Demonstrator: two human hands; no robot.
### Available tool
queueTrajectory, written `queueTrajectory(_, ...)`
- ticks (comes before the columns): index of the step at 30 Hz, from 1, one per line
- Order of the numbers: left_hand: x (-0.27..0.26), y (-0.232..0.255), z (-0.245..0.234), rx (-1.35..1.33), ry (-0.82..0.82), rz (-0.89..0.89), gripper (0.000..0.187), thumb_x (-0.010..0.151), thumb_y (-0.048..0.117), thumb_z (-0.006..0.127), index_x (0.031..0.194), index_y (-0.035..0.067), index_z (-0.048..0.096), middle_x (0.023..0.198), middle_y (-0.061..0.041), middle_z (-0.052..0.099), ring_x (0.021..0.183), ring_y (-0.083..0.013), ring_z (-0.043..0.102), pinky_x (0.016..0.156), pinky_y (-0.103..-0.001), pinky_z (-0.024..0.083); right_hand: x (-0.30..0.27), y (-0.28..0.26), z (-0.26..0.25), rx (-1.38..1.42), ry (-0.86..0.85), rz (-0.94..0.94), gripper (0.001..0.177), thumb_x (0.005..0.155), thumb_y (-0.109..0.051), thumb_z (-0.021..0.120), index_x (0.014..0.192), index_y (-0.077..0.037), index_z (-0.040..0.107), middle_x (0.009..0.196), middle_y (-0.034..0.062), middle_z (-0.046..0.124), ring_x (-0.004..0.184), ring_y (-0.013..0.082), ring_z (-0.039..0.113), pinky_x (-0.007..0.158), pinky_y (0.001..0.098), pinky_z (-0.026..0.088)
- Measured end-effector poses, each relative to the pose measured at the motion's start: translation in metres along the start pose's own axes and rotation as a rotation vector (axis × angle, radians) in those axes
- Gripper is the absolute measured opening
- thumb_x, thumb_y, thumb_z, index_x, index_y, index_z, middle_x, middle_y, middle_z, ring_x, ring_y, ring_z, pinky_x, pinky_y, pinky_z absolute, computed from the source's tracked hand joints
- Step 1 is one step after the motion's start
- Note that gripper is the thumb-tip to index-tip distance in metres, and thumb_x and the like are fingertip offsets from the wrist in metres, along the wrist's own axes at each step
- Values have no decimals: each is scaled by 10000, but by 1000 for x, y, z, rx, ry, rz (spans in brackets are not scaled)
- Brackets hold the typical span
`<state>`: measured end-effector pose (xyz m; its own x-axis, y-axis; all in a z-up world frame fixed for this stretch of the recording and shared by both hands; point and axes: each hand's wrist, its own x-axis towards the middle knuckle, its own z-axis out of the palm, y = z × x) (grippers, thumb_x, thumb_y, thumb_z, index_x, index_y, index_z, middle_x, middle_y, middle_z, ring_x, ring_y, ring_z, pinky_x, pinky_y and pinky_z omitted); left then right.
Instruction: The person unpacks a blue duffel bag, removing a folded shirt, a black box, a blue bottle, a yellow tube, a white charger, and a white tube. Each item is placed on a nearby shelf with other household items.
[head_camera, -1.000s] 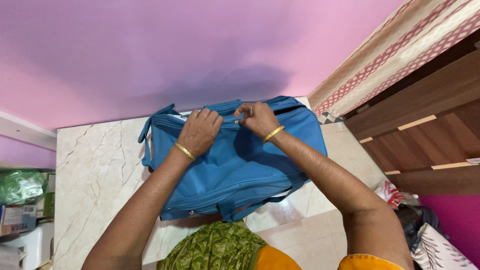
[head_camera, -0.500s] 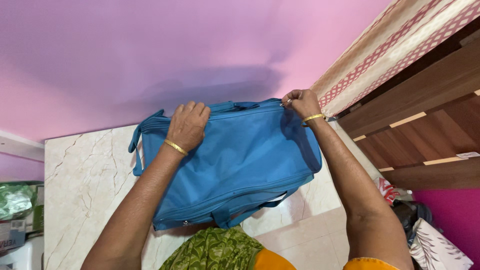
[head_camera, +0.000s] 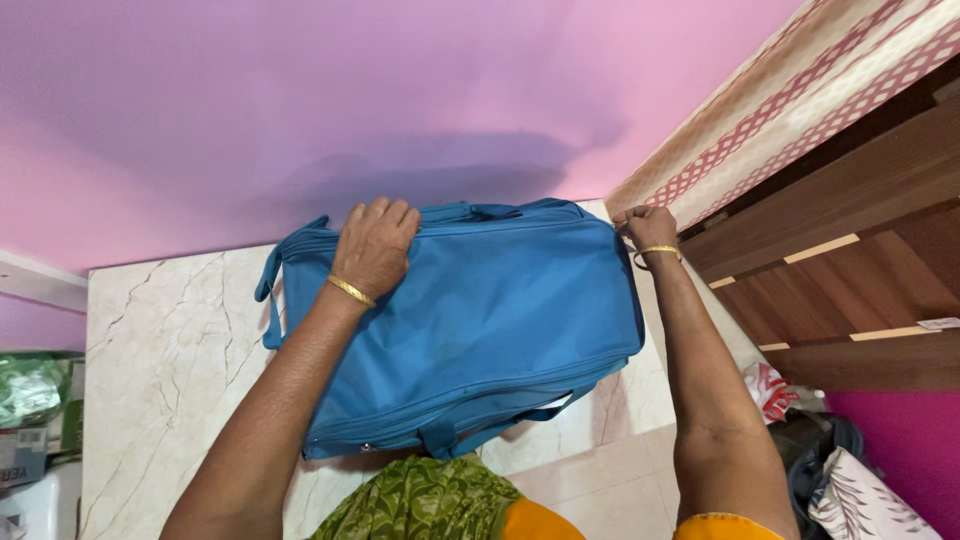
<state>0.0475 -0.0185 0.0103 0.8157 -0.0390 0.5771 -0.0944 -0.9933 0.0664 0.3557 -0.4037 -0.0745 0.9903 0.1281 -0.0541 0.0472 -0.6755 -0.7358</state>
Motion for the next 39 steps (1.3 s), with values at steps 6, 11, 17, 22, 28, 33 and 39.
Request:
queueTrajectory(6,-3,4,0,18,-7,-18,84,827,39,624,891,95,627,901,-58,586,906,-258,583,761,-413,459,9,24,11,197,-25,7,209,915,-23,580,932,47,777,811,118,760,667,138,694,599,261,530)
queueTrajectory(11,-15,3,-5,-38,-13,-61,195,969,286,653,932,94,641,906,-69,589,899,-269,575,760,-428,444,6,38,15,137,-9,11,213,830,22,651,986,21,796,795,90,732,632,116,617,551,251,465)
queueTrajectory(17,-65,-20,-23,-96,-24,-277,346,991,420,642,1077,87,679,1055,-92,640,1066,-298,588,906,-458,434,-3,57,9,321,-30,-8,238,792,58,668,998,15,780,820,41,732,661,89,647,590,221,523)
queueTrajectory(22,-137,-45,-36,-240,33,-553,488,965,423,679,1266,39,651,1278,-169,631,1206,-359,563,1004,-469,436,-13,62,4,413,-73,-48,253,922,-58,747,1167,5,745,920,31,729,694,79,619,592,215,490)
queueTrajectory(28,-244,-64,-16,-518,57,-894,580,958,399,689,1398,43,561,1337,-208,601,1206,-361,604,1028,-441,500,-67,73,-17,483,-125,43,428,1110,-350,580,1361,-9,645,1193,89,688,967,131,657,819,273,538)
queueTrajectory(33,-322,-56,17,-743,-46,-1093,600,963,408,656,1443,80,510,1407,-185,598,1237,-300,629,1001,-398,508,-156,91,-6,594,-125,215,591,1109,-515,369,1445,-59,538,1406,105,607,1243,236,599,1021,418,505)
queueTrajectory(39,-388,-47,61,-1112,-81,-1130,637,962,414,633,1482,76,490,1383,-143,631,1169,-250,622,959,-349,516,-254,104,59,802,26,387,656,1063,-616,336,1548,-182,417,1496,19,529,1369,281,487,1043,627,384)
